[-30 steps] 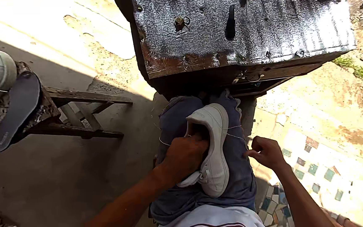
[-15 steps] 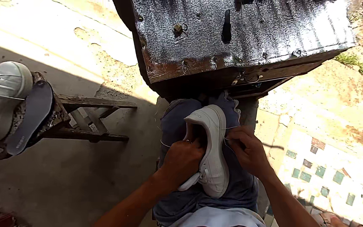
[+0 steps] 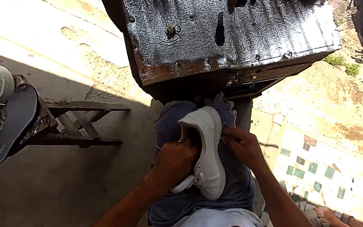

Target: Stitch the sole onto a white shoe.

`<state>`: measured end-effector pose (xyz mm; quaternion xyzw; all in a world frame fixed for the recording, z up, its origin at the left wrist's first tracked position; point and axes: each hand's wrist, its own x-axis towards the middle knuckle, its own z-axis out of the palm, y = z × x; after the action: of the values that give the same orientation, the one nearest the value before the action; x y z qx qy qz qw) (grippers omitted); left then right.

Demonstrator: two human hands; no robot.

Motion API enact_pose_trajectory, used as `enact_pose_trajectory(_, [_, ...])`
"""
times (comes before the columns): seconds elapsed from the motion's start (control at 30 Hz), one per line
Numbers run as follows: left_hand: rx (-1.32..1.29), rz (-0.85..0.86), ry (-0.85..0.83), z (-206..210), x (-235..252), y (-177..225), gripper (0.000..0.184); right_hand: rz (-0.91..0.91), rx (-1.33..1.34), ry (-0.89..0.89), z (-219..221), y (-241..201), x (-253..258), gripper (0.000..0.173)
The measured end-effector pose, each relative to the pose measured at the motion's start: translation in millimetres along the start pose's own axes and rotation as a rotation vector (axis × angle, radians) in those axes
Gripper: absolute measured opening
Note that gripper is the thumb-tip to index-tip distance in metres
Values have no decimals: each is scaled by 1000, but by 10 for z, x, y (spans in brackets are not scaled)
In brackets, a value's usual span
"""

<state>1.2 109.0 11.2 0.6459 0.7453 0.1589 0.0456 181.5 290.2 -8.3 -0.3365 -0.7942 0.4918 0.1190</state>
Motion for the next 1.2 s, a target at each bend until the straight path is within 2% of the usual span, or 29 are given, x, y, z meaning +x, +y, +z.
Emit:
enact_pose_trajectory(0.07, [-17, -25, 38, -4, -56, -68, 22, -150, 315, -110, -170, 255, -17, 9])
enact_pose_trajectory(0.13, [-37, -97, 63, -100, -215, -244, 29, -158, 472, -187, -459, 698, -91, 11])
enact_pose_trajectory(0.2, [-13, -193, 71, -269, -459, -503, 32, 32, 374, -166, -767, 1266, -236, 14])
enact_pose_trajectory(0.3, [56, -363, -33, -316, -862, -935, 34, 505, -117, -310, -1034, 2146, -544, 21])
enact_pose_trajectory(0.37, [-28, -428, -72, -234, -1024, -1097, 32, 709, -323, -428, -956, 2341, -580, 30])
enact_pose_trajectory(0.43, [-317, -380, 7, -227, -1033, -1035, 28, 643, -235, -289, -717, 2037, -512, 33])
enact_pose_trajectory(0.53, [-1112, -103, 27, -380, -794, -771, 24, 331, 63, 53, -344, 1162, -302, 26])
enact_pose_trajectory(0.6, [-1545, 92, 14, -498, -573, -613, 25, 29, 138, 105, -114, 596, -223, 22])
enact_pose_trajectory(0.67, [-1717, 191, -15, -553, -391, -520, 28, -162, -114, 45, 10, 188, -166, 34])
enact_pose_trajectory(0.7, [-1621, 158, -11, -582, -336, -481, 27, -194, -213, 23, 30, 62, -143, 32])
enact_pose_trajectory(0.73, [-1366, 80, 15, -620, -304, -438, 25, -186, -184, -6, 0, -11, -130, 25])
enact_pose_trajectory(0.77, [-1008, 3, 44, -643, -285, -384, 25, -150, -29, -56, -79, -50, -118, 21])
enact_pose_trajectory(0.8, [-650, -64, 53, -641, -273, -319, 29, -128, 227, -119, -167, -70, -98, 21])
enact_pose_trajectory(0.83, [-401, -103, 55, -612, -262, -255, 34, -116, 546, -187, -218, -81, -89, 23])
enact_pose_trajectory(0.9, [-160, -115, 50, -526, -221, -184, 37, -95, 1109, -329, -217, -116, -77, 23])
enact_pose_trajectory(0.93, [-90, -97, 50, -479, -189, -169, 36, -68, 1246, -341, -191, -147, -59, 22])
enact_pose_trajectory(0.97, [-38, -75, 52, -440, -161, -161, 35, -34, 1253, -301, -165, -175, -45, 22])
enact_pose_trajectory(1.0, [1, -56, 53, -418, -136, -159, 32, 3, 1137, -219, -138, -209, -30, 21])
enact_pose_trajectory(1.1, [17, -18, 44, -389, -127, -200, 30, 45, 434, -8, -28, -322, -22, 11])
enact_pose_trajectory(1.2, [-64, -12, 37, -342, -275, -253, 31, -26, -91, 76, 96, -412, -89, 51])
